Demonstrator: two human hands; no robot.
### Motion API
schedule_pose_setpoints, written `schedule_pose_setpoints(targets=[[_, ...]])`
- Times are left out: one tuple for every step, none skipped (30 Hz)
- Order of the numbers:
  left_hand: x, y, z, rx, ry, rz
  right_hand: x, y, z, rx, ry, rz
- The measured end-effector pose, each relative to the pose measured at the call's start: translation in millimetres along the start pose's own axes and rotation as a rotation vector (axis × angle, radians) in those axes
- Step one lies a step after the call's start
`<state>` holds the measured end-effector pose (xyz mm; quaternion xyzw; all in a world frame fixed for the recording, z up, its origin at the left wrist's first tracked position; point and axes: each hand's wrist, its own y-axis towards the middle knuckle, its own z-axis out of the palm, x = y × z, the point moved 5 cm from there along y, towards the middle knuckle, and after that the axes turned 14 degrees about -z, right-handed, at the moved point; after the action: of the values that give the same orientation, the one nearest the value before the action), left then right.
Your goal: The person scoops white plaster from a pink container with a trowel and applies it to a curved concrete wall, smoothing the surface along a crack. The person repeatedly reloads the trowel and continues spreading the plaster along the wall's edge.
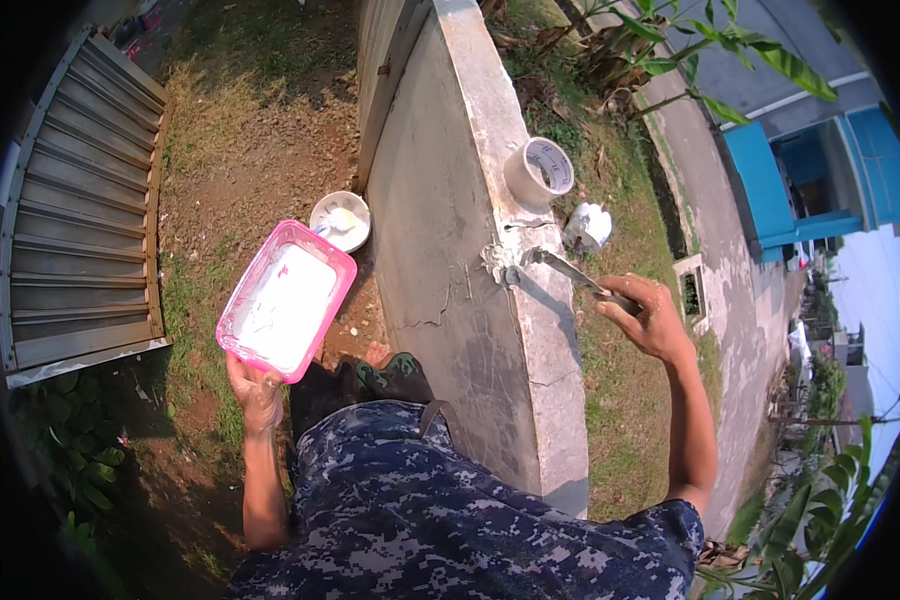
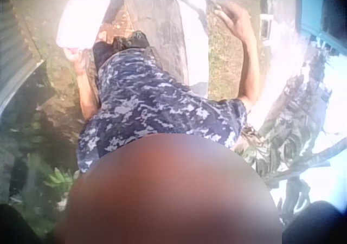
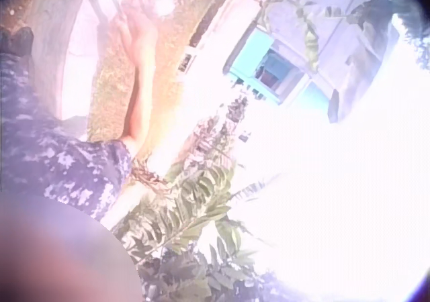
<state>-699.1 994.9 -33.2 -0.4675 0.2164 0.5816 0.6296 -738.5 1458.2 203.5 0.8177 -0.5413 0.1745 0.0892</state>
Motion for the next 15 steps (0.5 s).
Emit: schedule_pose_setpoints(targets=[[5.3,-1.7,-2.2,-0.004,-0.004,-0.014,-1.4,-3.3,1.8,-0.009,-0.019,-0.034],[9.4,-2.1,-2.5,-0.010,0.010,-0.023,-3.7,-6.6,4.6,0.004,-0.039,-0.028],[13.2,-2.3,-2.3,-0.014,0.030,-0.024,-6.7,-8.2,9.0,0.017,-0.049,0.005],[16.9,-2.7,-0.8,-0.019,0.030,-0.033,-2.6,-7.1,12.4,0.004,-0.132,-0.100],[19.0,-2.6,2.4,-0.012,0.025,-0.027,0.7,-5.6,15.3,-0.009,-0.205,-0.180],[20.1,-2.3,6.9,-0.010,0.024,-0.016,4.3,-3.7,17.2,-0.024,-0.279,-0.262],[19.7,-3.0,11.6,-0.010,0.028,-0.003,6.8,-1.9,18.9,-0.017,-0.383,-0.315],[18.8,-4.8,15.6,-0.006,0.032,-0.016,9.8,1.0,20.0,-0.012,-0.486,-0.370],[18.2,-7.4,21.2,-0.008,0.029,-0.029,11.8,3.7,20.3,0.014,-0.592,-0.419],[16.4,-9.8,25.0,-0.008,0.033,-0.034,13.5,7.6,18.9,0.015,-0.633,-0.446],[14.5,-12.5,28.2,-0.008,0.041,-0.035,14.0,11.2,17.8,0.062,-0.670,-0.462],[13.3,-15.2,30.2,-0.010,0.042,-0.034,15.2,15.0,17.6,0.108,-0.707,-0.478],[12.8,-17.0,31.2,-0.011,0.048,-0.027,17.4,18.5,15.9,0.129,-0.743,-0.503],[13.1,-18.1,31.4,0.000,0.066,-0.011,19.2,21.5,15.7,0.173,-0.759,-0.516],[15.8,-18.3,29.0,-0.005,0.051,-0.026,20.8,24.4,15.4,0.203,-0.780,-0.511]])
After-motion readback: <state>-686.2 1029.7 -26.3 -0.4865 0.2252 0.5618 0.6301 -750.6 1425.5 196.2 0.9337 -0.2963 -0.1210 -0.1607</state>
